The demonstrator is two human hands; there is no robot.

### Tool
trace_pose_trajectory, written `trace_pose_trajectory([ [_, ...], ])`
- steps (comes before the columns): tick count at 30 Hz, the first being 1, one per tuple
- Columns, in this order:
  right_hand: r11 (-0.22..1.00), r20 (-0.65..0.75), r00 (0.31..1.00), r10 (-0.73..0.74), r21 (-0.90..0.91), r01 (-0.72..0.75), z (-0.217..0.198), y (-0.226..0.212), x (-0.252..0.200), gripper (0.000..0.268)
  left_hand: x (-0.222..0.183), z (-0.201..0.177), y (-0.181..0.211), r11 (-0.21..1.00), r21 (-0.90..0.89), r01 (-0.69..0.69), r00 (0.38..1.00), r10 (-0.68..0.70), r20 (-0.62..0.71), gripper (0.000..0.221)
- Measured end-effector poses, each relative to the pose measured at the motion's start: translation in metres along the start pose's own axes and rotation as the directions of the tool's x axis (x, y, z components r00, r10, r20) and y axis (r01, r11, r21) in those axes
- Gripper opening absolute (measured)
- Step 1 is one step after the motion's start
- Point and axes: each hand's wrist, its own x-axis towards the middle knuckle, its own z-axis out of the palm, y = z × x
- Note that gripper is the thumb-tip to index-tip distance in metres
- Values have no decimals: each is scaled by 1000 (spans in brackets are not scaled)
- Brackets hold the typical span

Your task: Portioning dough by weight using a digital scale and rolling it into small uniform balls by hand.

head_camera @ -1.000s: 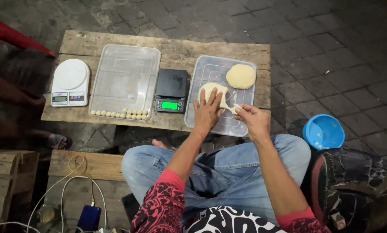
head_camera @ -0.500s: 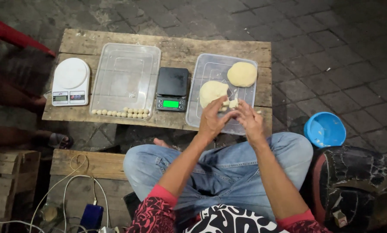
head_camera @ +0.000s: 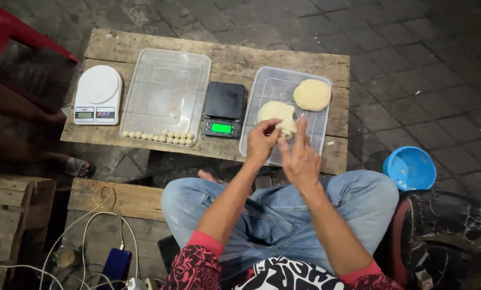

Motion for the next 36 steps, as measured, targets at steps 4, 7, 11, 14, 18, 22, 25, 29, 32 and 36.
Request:
trace_pose_trajectory([
  [4,995,4,999,51,-85,-50,1,10,3,84,27,-35,18,986,158,-59,972,93,-217,23],
  [7,995,-34,996,86,60,-84,-5,19,-2,76,58,-66,19,924,345,-164,915,273,-296,22],
  [11,974,-42,985,167,162,-158,-3,47,-20,65,102,-101,-33,767,629,-125,906,347,-242,17],
  [14,981,-63,985,158,119,-150,-7,56,-34,61,117,-116,-58,334,932,-137,859,509,-56,3],
  [18,977,-65,983,172,136,-162,-10,66,-43,53,100,-115,-42,249,961,-120,847,530,-32,11],
  [22,942,-101,978,184,303,-146,-15,55,-35,45,90,-125,-16,490,860,-144,890,444,-103,37],
  [25,935,-174,977,127,349,-59,-23,53,-24,36,78,-137,5,720,686,-102,892,372,-258,35],
  [29,887,-232,961,154,460,-31,-25,62,-10,17,39,-144,45,925,380,-23,859,213,-465,23],
  [32,874,-250,950,185,485,-42,-11,93,4,13,12,-144,42,925,347,157,862,43,-505,24],
  [36,875,-236,956,171,483,-37,-1,105,17,16,-23,-135,58,946,282,163,857,6,-516,24],
])
